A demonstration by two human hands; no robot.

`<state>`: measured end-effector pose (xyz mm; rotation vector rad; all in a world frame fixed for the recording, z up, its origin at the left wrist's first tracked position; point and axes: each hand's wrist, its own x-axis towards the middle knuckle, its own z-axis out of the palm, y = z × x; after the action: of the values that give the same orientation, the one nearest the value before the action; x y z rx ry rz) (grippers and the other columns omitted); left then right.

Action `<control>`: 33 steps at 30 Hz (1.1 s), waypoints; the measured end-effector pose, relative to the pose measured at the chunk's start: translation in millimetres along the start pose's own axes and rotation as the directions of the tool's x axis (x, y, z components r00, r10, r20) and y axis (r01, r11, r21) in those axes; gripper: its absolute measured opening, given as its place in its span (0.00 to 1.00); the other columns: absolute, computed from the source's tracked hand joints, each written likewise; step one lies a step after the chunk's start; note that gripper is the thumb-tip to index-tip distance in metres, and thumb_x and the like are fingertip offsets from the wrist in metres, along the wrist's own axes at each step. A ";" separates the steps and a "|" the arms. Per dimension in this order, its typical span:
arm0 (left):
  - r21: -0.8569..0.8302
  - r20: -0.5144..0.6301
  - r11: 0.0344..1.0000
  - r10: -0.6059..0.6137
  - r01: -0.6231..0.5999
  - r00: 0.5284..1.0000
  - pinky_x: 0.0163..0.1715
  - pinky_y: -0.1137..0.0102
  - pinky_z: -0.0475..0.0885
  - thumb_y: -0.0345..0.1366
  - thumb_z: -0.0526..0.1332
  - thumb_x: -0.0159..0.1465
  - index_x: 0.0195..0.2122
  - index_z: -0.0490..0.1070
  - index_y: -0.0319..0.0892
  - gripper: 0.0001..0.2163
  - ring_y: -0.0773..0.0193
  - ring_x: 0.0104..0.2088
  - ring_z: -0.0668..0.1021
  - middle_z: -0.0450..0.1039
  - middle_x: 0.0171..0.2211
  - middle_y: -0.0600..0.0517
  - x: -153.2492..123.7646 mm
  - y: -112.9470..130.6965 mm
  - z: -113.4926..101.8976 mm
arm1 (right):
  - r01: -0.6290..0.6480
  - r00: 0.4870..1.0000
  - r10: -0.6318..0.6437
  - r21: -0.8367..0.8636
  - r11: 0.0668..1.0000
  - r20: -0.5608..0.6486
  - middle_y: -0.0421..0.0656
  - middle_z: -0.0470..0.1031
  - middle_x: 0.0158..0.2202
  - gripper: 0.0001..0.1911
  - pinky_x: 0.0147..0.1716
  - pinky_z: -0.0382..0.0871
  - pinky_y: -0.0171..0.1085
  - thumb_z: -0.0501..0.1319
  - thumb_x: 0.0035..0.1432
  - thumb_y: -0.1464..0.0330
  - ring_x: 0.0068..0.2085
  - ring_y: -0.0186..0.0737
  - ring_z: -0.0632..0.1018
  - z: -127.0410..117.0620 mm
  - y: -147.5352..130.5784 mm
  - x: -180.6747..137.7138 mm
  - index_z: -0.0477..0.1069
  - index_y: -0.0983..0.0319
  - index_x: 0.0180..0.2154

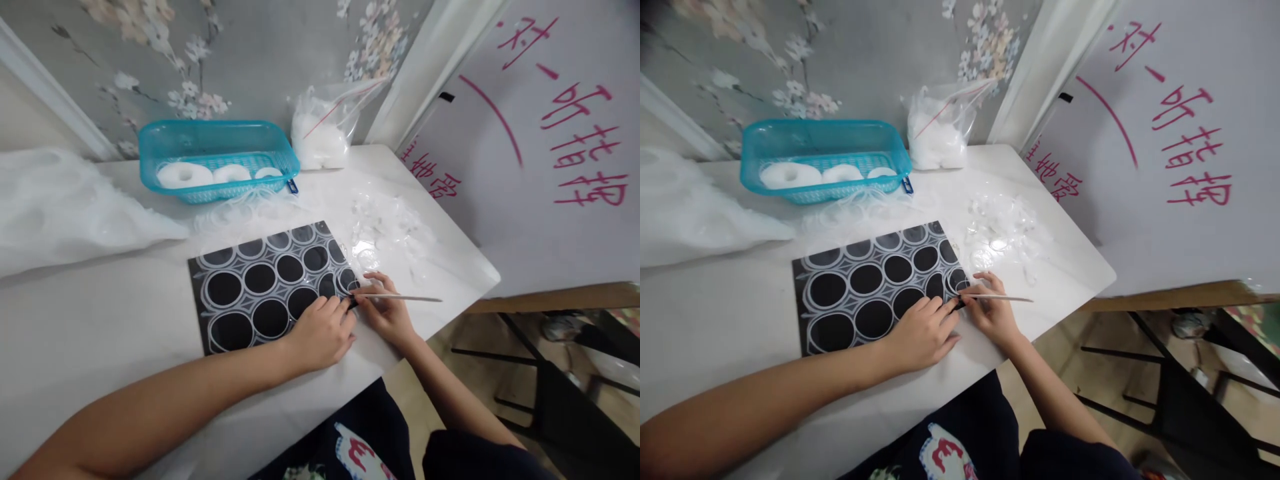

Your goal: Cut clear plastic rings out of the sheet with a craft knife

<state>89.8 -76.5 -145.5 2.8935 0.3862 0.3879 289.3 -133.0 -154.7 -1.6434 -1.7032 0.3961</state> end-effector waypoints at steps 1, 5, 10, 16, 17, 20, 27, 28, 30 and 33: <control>-0.011 0.006 1.000 -0.008 0.008 1.000 0.39 0.60 0.67 0.40 0.58 0.70 0.48 0.72 0.33 0.14 0.51 0.44 0.76 0.75 0.51 0.36 0.2 0.4 0.0 | 0.001 1.000 -0.001 -0.007 1.000 -0.014 0.44 0.83 0.36 0.07 0.60 0.64 0.63 0.61 0.63 0.66 0.54 0.55 0.76 0.9 -0.7 -0.6 0.79 0.53 0.38; 0.004 -0.009 1.000 -0.009 0.009 1.000 0.39 0.59 0.67 0.40 0.57 0.70 0.49 0.71 0.31 0.16 0.50 0.45 0.76 0.74 0.52 0.34 -1.3 1.5 1.8 | 0.004 0.998 -0.006 -0.022 1.000 -0.056 0.44 0.83 0.38 0.07 0.60 0.64 0.64 0.61 0.62 0.66 0.54 0.56 0.77 3.9 -1.6 -1.8 0.79 0.52 0.37; 0.045 -0.046 0.999 0.015 -0.013 0.999 0.38 0.61 0.67 0.40 0.57 0.71 0.49 0.71 0.31 0.16 0.51 0.44 0.77 0.73 0.54 0.33 -0.8 1.4 5.5 | -0.012 0.999 0.013 0.034 0.999 -0.047 0.44 0.83 0.37 0.07 0.57 0.68 0.62 0.61 0.63 0.67 0.55 0.56 0.76 3.2 -0.3 -1.7 0.79 0.52 0.40; 0.131 -0.125 0.991 0.028 -0.011 0.992 0.34 0.63 0.67 0.39 0.55 0.70 0.47 0.73 0.32 0.15 0.54 0.38 0.77 0.76 0.50 0.33 4.6 3.9 8.8 | -0.022 1.000 0.023 0.071 0.997 -0.015 0.45 0.82 0.37 0.08 0.54 0.71 0.58 0.61 0.63 0.67 0.54 0.55 0.76 -0.8 2.4 0.2 0.79 0.53 0.41; 0.143 -0.144 0.990 0.033 -0.013 0.989 0.34 0.63 0.67 0.39 0.55 0.70 0.46 0.73 0.32 0.14 0.54 0.38 0.77 0.77 0.49 0.34 5.1 4.4 9.7 | -0.020 1.000 0.020 0.079 0.997 -0.008 0.45 0.82 0.37 0.08 0.53 0.72 0.57 0.61 0.63 0.67 0.53 0.55 0.76 -1.3 3.2 0.8 0.79 0.53 0.40; 0.179 -0.207 0.984 0.051 -0.013 0.977 0.33 0.64 0.66 0.36 0.56 0.69 0.44 0.74 0.32 0.12 0.55 0.36 0.76 0.78 0.45 0.35 5.6 5.2 12.6 | -0.031 1.000 0.031 0.105 0.994 0.005 0.46 0.82 0.38 0.07 0.53 0.72 0.55 0.60 0.64 0.67 0.53 0.54 0.76 -1.8 5.9 2.3 0.78 0.54 0.39; 0.188 -0.237 0.982 0.060 -0.015 0.970 0.32 0.64 0.66 0.38 0.57 0.69 0.42 0.74 0.32 0.12 0.56 0.37 0.76 0.78 0.45 0.35 6.4 3.2 14.8 | -0.073 0.997 0.072 0.134 0.988 0.012 0.45 0.83 0.37 0.07 0.53 0.71 0.53 0.61 0.63 0.66 0.52 0.51 0.76 0.3 10.4 3.4 0.79 0.56 0.37; 0.174 -0.233 0.985 0.050 -0.009 0.971 0.32 0.64 0.66 0.39 0.57 0.69 0.42 0.74 0.33 0.13 0.56 0.37 0.76 0.78 0.45 0.35 6.7 2.8 15.0 | -0.077 0.997 0.077 0.143 0.987 0.004 0.45 0.83 0.37 0.07 0.52 0.72 0.52 0.61 0.63 0.66 0.52 0.51 0.76 0.8 11.3 3.6 0.79 0.56 0.37; 0.154 -0.217 0.988 0.039 -0.005 0.975 0.33 0.64 0.67 0.39 0.57 0.69 0.42 0.74 0.33 0.13 0.56 0.37 0.76 0.78 0.46 0.37 7.4 2.2 15.5 | -0.094 0.995 0.098 0.164 0.982 -0.013 0.45 0.83 0.36 0.07 0.51 0.73 0.51 0.62 0.63 0.65 0.51 0.51 0.77 1.9 12.9 3.5 0.79 0.57 0.35; 0.135 -0.191 0.991 0.034 -0.008 0.981 0.35 0.63 0.67 0.40 0.58 0.68 0.43 0.74 0.33 0.13 0.56 0.38 0.75 0.78 0.45 0.39 8.5 1.4 15.4 | -0.082 0.995 0.089 0.159 0.984 -0.038 0.45 0.83 0.35 0.06 0.49 0.74 0.51 0.62 0.63 0.65 0.49 0.51 0.78 3.0 13.7 2.5 0.77 0.58 0.35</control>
<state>102.4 -77.9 -157.8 3.0015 0.4271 0.6740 297.5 -127.9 -165.2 -1.6012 -1.5323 0.5178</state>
